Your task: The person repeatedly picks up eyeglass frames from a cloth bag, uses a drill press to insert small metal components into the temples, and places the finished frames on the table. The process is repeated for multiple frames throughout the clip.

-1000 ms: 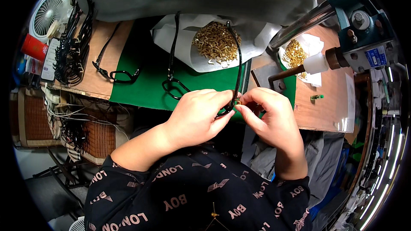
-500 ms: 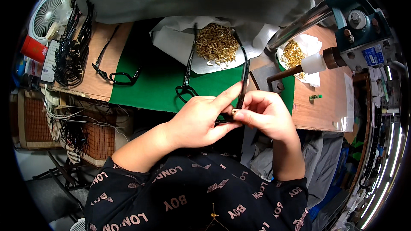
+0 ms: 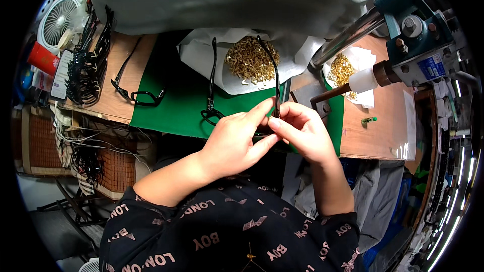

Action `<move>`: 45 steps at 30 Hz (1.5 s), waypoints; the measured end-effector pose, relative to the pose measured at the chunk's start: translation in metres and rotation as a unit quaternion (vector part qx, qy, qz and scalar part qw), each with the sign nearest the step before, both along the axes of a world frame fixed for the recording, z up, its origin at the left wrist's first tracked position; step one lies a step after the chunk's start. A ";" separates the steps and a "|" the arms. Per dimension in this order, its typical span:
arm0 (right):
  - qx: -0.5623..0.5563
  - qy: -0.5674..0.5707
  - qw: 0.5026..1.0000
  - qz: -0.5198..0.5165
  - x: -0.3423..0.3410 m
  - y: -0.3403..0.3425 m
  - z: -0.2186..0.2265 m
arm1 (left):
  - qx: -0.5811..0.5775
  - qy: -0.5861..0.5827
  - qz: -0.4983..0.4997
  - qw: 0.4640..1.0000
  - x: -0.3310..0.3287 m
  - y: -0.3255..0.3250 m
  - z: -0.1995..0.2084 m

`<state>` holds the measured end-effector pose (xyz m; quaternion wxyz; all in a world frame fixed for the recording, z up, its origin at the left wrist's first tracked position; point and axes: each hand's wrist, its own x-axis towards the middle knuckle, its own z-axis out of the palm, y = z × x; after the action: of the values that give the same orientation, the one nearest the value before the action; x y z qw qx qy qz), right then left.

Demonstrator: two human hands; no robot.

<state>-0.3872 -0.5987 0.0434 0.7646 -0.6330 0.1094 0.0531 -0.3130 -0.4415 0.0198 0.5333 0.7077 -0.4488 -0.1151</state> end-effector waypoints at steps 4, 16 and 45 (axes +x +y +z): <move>0.026 0.011 0.999 -0.027 0.006 0.005 -0.002 | 0.003 -0.079 0.054 0.995 0.002 -0.001 -0.001; -0.215 -0.067 0.967 -0.116 0.017 0.010 -0.017 | 0.043 -0.232 0.115 0.965 0.011 -0.001 -0.007; 0.136 -0.050 0.976 -0.160 0.006 0.032 -0.018 | -0.078 -0.229 0.113 0.964 0.012 0.000 -0.013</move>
<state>-0.3812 -0.5666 0.0251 0.8468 -0.4990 0.1622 -0.0870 -0.3013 -0.4411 0.0067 0.4796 0.7172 -0.4839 0.1461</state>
